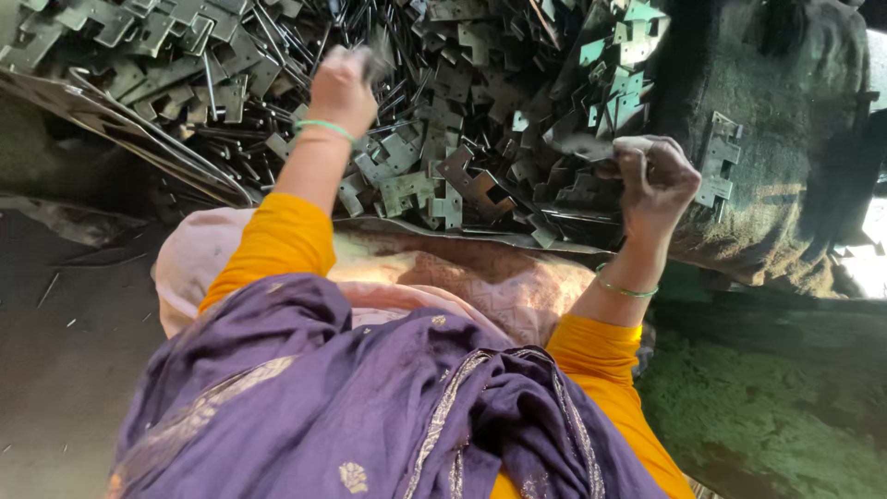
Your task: The person sits and sorts small metal brackets from a large bin, picking them up by hand and placing them onto a nearby surface. The hands repeatedly reach into the bin, separate individual pieces, and transfer them to a pile on the right.
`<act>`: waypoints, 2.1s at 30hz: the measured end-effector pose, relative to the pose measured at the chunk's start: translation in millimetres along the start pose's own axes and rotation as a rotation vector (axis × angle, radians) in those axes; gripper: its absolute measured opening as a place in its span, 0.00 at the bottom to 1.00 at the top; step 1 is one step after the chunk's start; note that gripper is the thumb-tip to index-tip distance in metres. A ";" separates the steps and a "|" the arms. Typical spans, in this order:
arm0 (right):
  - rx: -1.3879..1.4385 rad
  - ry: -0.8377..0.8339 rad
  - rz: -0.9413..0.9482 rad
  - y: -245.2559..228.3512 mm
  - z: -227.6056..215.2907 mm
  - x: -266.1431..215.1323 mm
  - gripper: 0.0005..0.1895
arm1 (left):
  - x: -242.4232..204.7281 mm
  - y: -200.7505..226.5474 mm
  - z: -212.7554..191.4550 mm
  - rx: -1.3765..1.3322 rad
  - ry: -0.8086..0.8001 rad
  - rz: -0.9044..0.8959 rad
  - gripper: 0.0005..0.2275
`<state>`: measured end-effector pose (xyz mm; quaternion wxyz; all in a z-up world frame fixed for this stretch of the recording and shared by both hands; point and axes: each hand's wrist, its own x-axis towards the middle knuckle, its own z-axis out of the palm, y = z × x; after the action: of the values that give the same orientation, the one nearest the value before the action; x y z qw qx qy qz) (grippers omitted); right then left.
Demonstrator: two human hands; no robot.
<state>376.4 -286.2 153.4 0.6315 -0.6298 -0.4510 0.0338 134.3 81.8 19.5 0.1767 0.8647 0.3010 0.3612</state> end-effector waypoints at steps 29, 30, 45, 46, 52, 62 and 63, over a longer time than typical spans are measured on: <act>0.138 -0.122 0.492 -0.1 105.4 -40.3 0.19 | -58.8 175.0 39.8 -1.182 -0.237 -0.545 0.33; 0.479 -0.034 0.598 3.7 89.8 -31.9 0.21 | -59.1 169.5 36.0 -0.869 -0.293 -0.456 0.36; -1.242 0.382 0.237 187.2 -164.1 15.4 0.27 | -72.2 111.0 7.3 -0.928 -0.160 -0.025 0.12; -1.222 0.312 0.226 180.7 -164.1 14.6 0.31 | -64.9 108.9 0.1 -1.060 -0.134 -0.147 0.12; -1.005 0.131 -0.049 104.9 -76.3 -16.8 0.26 | -28.1 88.8 -61.4 -2.160 0.055 -0.509 0.13; -0.891 -0.389 0.218 59.2 -14.2 -18.4 0.23 | -3.1 52.7 -11.8 -0.021 -0.178 0.039 0.19; -0.893 -0.394 0.230 60.6 -13.8 -16.4 0.24 | -6.8 52.0 -0.6 0.110 -0.295 0.014 0.18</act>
<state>407.0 -294.4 97.5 0.1954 -0.8659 -0.4599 0.0249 150.5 38.1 43.7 0.1687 0.9188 0.2851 0.2145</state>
